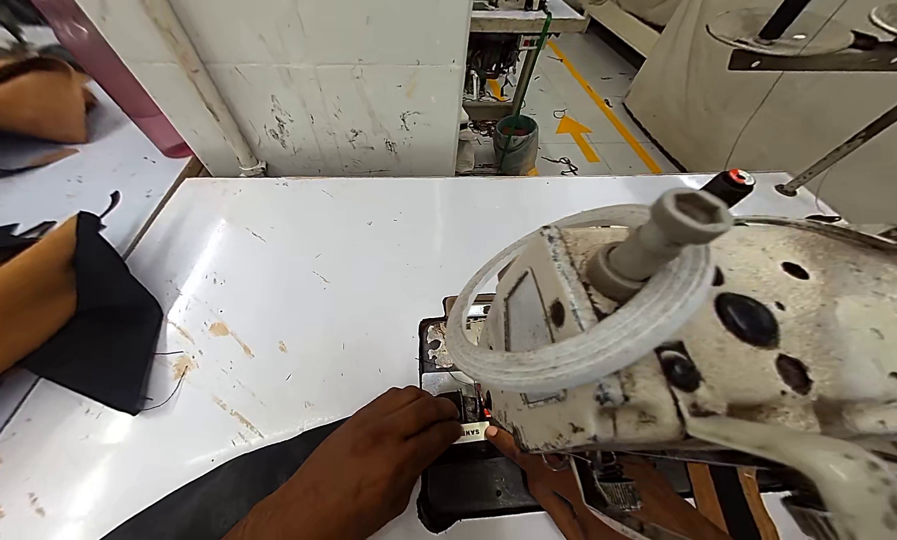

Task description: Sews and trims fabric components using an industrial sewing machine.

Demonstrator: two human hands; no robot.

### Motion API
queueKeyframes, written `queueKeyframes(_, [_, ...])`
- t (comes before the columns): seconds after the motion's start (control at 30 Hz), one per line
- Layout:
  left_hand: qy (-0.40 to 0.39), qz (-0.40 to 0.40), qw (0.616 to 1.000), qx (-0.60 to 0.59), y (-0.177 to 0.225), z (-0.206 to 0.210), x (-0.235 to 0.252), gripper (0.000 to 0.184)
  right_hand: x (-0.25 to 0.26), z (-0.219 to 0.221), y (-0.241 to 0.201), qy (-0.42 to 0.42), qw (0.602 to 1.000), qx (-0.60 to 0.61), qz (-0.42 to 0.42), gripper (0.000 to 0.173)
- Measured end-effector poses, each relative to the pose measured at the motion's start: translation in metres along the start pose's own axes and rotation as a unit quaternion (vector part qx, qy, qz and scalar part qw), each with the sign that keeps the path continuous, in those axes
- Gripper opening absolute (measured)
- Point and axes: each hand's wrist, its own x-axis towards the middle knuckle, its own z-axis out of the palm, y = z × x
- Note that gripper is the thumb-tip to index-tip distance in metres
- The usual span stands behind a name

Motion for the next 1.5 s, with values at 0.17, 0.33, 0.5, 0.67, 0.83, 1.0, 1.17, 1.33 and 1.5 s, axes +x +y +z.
queueKeyframes(0.17, [-0.025,-0.03,0.998,-0.043,-0.01,-0.001,-0.004,0.021,0.007,-0.006,-0.01,0.024,0.997,-0.057,-0.035,0.036])
queueKeyframes(0.33, [-0.007,0.016,0.999,-0.048,0.002,0.007,0.003,0.026,0.018,-0.016,-0.021,0.03,0.997,-0.052,-0.047,0.031])
queueKeyframes(0.5, [-0.041,0.012,0.997,-0.057,0.002,0.013,0.002,0.028,0.022,-0.022,-0.026,0.028,0.998,-0.038,-0.029,0.029])
queueKeyframes(0.67, [-0.062,0.003,0.996,-0.058,0.002,0.011,0.003,0.031,0.017,-0.021,-0.021,0.041,0.999,-0.023,-0.014,0.031])
queueKeyframes(0.83, [-0.055,0.009,0.997,-0.052,0.003,0.011,0.004,0.03,0.015,-0.021,-0.016,0.203,0.972,-0.116,-0.013,0.024])
queueKeyframes(1.0, [-0.062,0.01,0.996,-0.058,0.003,0.011,0.004,0.031,0.014,-0.025,-0.018,0.136,0.987,-0.08,-0.023,0.028])
queueKeyframes(1.17, [-0.082,0.017,0.995,-0.05,0.002,0.009,0.003,0.028,0.012,-0.017,-0.012,0.094,0.991,-0.087,-0.024,0.034])
queueKeyframes(1.33, [-0.075,0.026,0.996,-0.041,0.001,0.01,0.002,0.028,0.011,-0.013,-0.009,0.105,0.99,-0.093,-0.025,0.032])
queueKeyframes(1.5, [-0.063,0.026,0.998,-0.017,0.002,0.009,0.003,0.027,0.013,-0.009,-0.007,0.124,0.986,-0.106,-0.016,0.032])
